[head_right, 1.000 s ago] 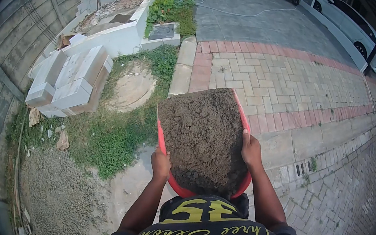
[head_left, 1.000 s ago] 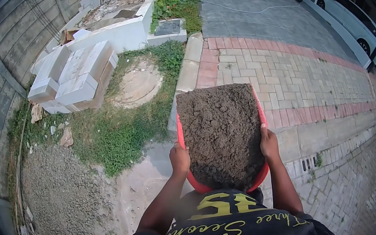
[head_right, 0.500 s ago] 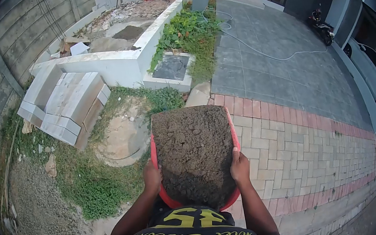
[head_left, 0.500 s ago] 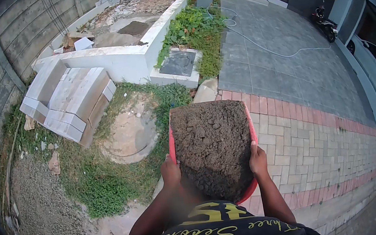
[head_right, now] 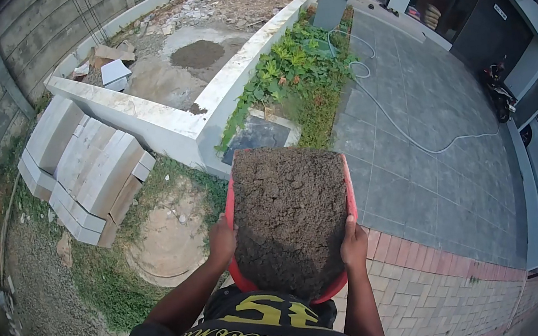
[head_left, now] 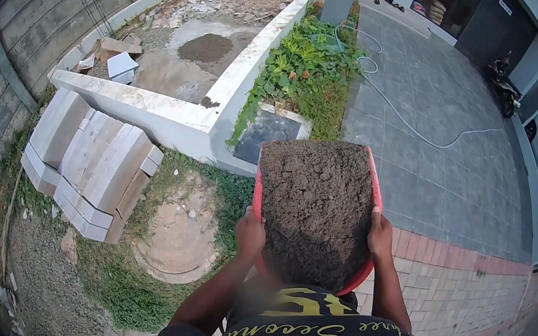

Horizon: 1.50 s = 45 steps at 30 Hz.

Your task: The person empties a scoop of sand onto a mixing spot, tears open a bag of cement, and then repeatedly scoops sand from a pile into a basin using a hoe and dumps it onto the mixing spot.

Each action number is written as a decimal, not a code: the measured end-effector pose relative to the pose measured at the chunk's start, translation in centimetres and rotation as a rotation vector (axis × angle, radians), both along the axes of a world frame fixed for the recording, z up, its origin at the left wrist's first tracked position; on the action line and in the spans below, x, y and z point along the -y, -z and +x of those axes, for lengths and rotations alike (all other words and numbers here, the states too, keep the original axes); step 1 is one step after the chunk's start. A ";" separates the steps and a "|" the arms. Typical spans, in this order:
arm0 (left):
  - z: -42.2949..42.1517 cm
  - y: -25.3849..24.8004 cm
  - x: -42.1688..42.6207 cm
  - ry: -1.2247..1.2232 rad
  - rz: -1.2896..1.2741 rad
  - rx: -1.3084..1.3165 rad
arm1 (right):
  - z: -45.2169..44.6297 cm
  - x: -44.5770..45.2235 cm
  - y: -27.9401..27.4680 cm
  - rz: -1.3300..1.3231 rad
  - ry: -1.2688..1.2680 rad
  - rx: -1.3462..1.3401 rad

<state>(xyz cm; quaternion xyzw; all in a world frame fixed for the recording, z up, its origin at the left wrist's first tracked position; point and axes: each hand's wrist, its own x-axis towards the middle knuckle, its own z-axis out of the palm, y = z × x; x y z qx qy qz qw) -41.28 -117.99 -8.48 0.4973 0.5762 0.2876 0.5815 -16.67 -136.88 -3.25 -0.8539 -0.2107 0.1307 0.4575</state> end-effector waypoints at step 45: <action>44.3 -21.3 -95.2 -0.302 0.043 -0.138 | 52.0 -102.8 -17.4 -0.043 -0.302 -0.156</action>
